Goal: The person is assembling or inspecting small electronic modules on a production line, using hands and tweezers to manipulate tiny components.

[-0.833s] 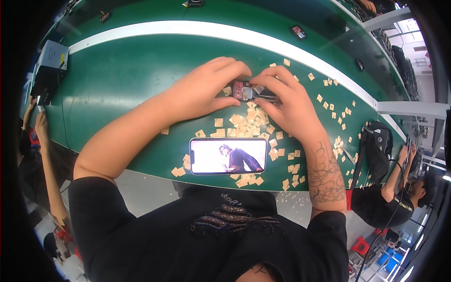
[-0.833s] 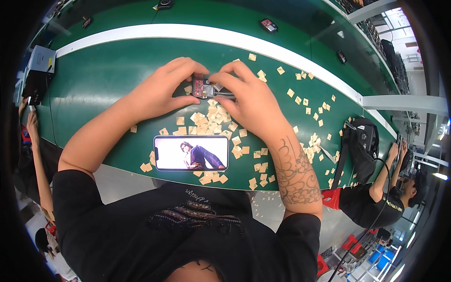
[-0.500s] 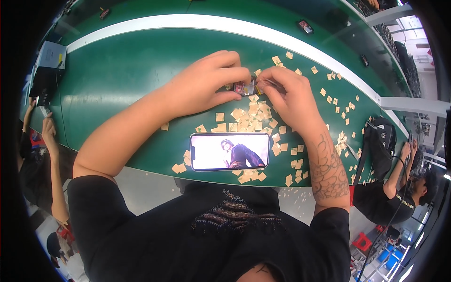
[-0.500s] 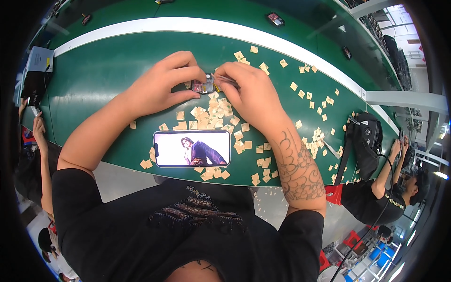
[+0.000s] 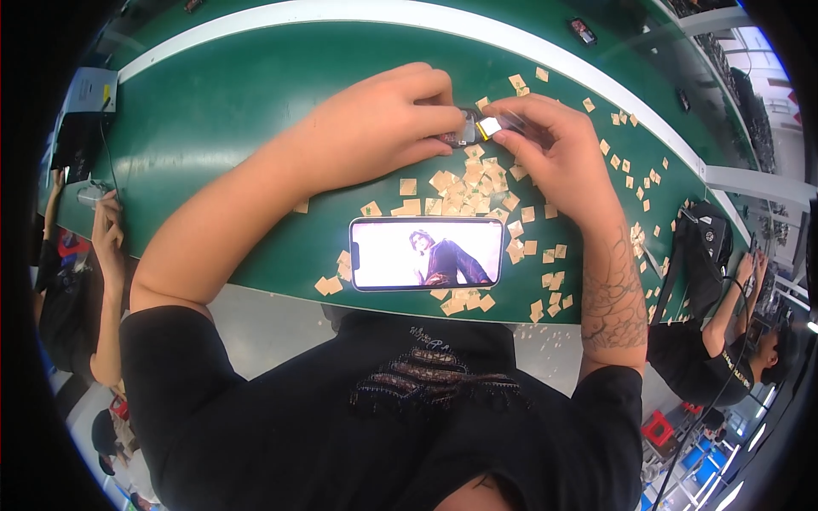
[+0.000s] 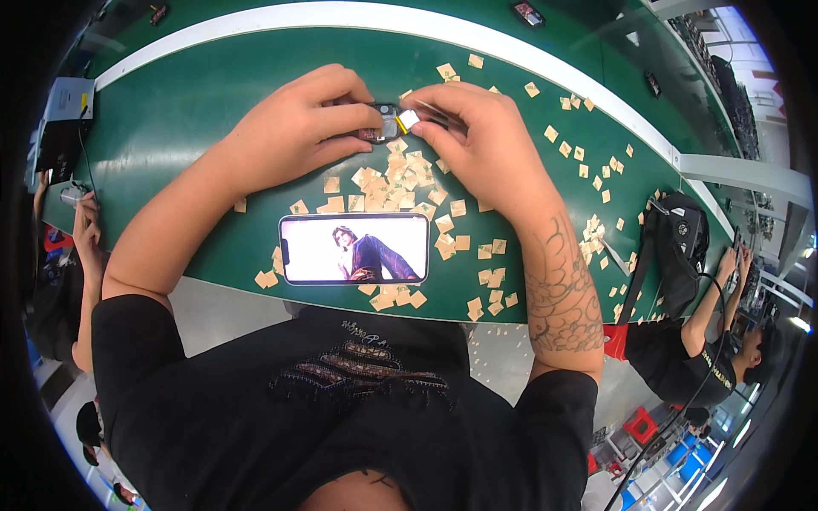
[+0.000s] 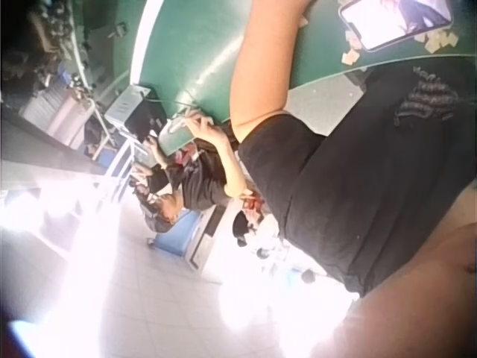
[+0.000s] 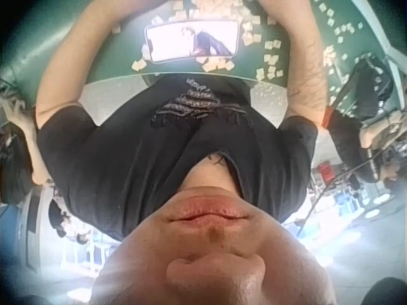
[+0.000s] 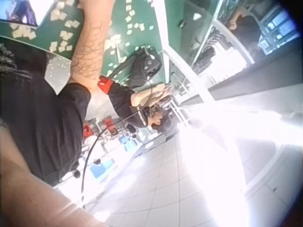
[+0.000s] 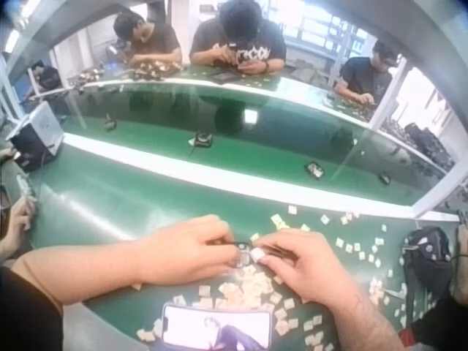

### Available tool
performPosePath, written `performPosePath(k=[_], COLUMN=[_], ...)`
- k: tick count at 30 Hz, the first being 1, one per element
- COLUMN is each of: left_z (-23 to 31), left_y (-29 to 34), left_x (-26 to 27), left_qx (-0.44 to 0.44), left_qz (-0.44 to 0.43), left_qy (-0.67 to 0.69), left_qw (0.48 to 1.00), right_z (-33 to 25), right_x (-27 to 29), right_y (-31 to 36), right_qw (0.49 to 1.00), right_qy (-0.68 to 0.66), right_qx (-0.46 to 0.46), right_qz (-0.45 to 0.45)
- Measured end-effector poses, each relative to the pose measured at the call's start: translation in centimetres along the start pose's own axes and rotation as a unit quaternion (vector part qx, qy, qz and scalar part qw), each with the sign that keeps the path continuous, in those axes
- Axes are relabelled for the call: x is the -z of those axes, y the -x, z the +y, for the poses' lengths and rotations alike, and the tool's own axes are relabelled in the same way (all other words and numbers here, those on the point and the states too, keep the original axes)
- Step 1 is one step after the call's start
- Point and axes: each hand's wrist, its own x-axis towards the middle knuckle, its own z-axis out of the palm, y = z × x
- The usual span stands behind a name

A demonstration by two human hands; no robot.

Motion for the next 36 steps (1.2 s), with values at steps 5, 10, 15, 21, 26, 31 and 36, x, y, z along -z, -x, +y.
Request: performPosePath(k=[5, 10, 15, 21, 26, 31, 36], left_z=[0.2, 0.2, 0.2, 0.2, 0.3, 0.5, 0.6], left_y=[0.0, -0.2, -0.3, -0.2, -0.3, -0.5, -0.1], left_x=[0.1, 0.0, 0.1, 0.0, 0.0, 0.1, 0.2], left_qx=[-0.01, -0.016, 0.013, 0.022, 0.026, 0.023, 0.042], left_qz=[-0.001, 0.008, 0.011, 0.018, 0.023, 0.024, 0.011], left_qy=[-0.017, -0.019, 0.032, 0.048, 0.038, 0.055, 0.069], left_qw=[1.0, 1.0, 0.999, 0.998, 0.999, 0.998, 0.997], right_z=[-2.0, -2.3, -1.0, -0.4, -2.3, -1.9, -1.2], right_x=[-1.1, -2.0, -2.9, -3.2, -3.3, -3.3, -3.4], right_y=[-0.3, -0.5, 0.1, 0.3, 0.2, -0.4, -0.1], right_qw=[0.988, 0.985, 0.997, 0.997, 0.99, 0.987, 0.99], right_qy=[0.139, 0.164, 0.033, -0.016, 0.114, 0.132, 0.102], right_qx=[0.069, 0.056, 0.022, -0.033, -0.014, 0.013, 0.01], right_qz=[0.009, 0.022, 0.072, 0.068, 0.076, 0.085, 0.098])
